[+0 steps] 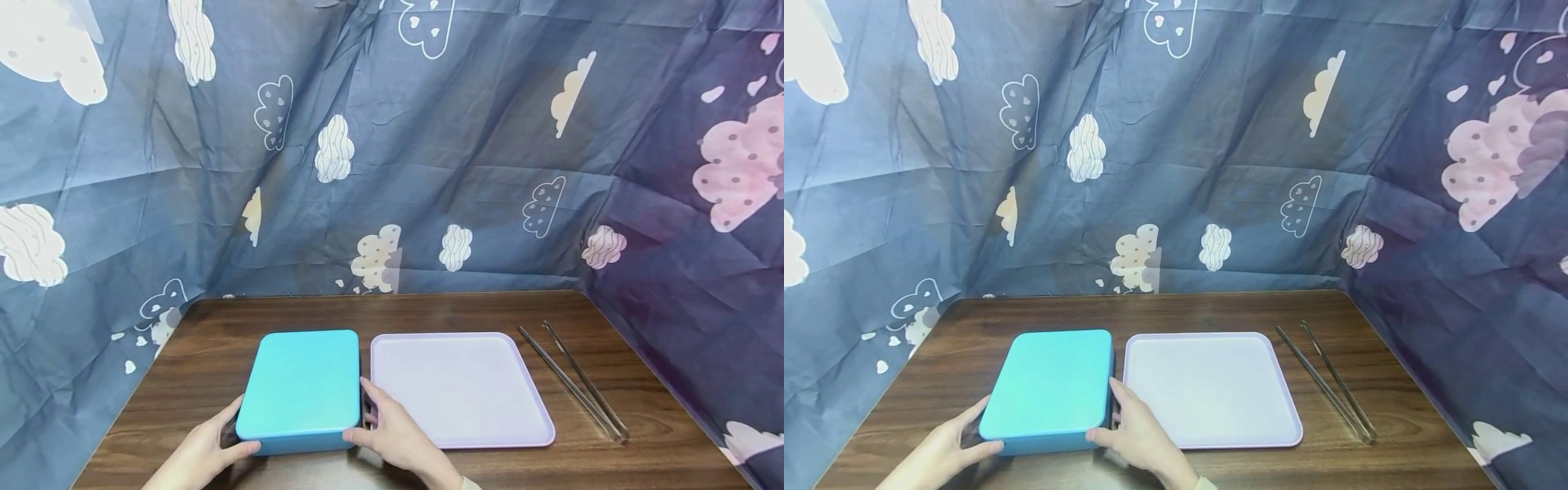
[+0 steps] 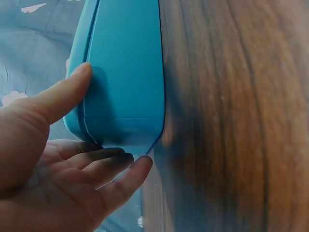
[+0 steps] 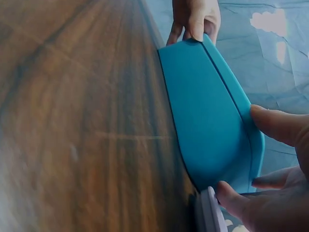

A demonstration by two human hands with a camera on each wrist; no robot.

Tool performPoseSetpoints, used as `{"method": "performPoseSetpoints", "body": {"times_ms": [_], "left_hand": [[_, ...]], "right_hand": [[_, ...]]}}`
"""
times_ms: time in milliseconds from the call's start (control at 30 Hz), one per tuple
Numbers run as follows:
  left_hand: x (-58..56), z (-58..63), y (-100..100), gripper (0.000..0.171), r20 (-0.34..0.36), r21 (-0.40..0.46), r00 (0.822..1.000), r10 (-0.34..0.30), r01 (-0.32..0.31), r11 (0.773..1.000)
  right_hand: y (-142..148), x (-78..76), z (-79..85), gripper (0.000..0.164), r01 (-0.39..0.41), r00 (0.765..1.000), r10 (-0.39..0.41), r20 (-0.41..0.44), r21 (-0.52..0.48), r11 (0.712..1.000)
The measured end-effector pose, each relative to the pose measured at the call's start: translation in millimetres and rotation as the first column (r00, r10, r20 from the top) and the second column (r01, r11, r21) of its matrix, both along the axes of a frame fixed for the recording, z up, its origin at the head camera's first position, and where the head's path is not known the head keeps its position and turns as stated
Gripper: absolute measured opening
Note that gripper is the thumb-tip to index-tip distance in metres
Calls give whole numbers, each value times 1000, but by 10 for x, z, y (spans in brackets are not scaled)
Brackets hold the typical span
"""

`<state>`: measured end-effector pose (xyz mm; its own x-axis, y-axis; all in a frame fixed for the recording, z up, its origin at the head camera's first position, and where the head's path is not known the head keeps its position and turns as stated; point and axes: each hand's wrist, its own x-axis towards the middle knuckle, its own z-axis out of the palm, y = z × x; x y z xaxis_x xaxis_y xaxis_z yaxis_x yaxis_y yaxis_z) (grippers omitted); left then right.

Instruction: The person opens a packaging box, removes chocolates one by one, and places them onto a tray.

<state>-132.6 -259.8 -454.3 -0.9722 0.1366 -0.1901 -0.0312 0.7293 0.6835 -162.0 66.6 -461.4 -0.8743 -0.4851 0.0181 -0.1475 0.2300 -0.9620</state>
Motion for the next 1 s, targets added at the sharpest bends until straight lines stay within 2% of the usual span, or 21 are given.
{"method": "performPoseSetpoints", "body": {"times_ms": [133,233,433,633,800,1000], "left_hand": [[-12,1,21,98,21,55,1000,13,-14,998],[-22,2,39,100,31,81,999,23,-26,996],[-8,-13,67,98,-15,110,1000,21,-20,994],[3,-26,68,95,-79,73,997,-3,9,997],[10,-18,62,95,-87,17,996,-16,17,1000],[29,-26,70,94,-89,-10,996,-8,8,1000]], "right_hand": [[-59,12,-25,98,15,999,-13,38,-58,998],[-106,18,-39,100,34,999,-32,38,-60,998],[-141,42,-58,99,82,995,-80,55,-37,996],[-139,52,-56,97,84,996,-84,23,-17,996],[-145,69,-54,97,86,996,-85,-17,33,996],[-158,104,-58,98,107,993,-101,-61,100,989]]}}
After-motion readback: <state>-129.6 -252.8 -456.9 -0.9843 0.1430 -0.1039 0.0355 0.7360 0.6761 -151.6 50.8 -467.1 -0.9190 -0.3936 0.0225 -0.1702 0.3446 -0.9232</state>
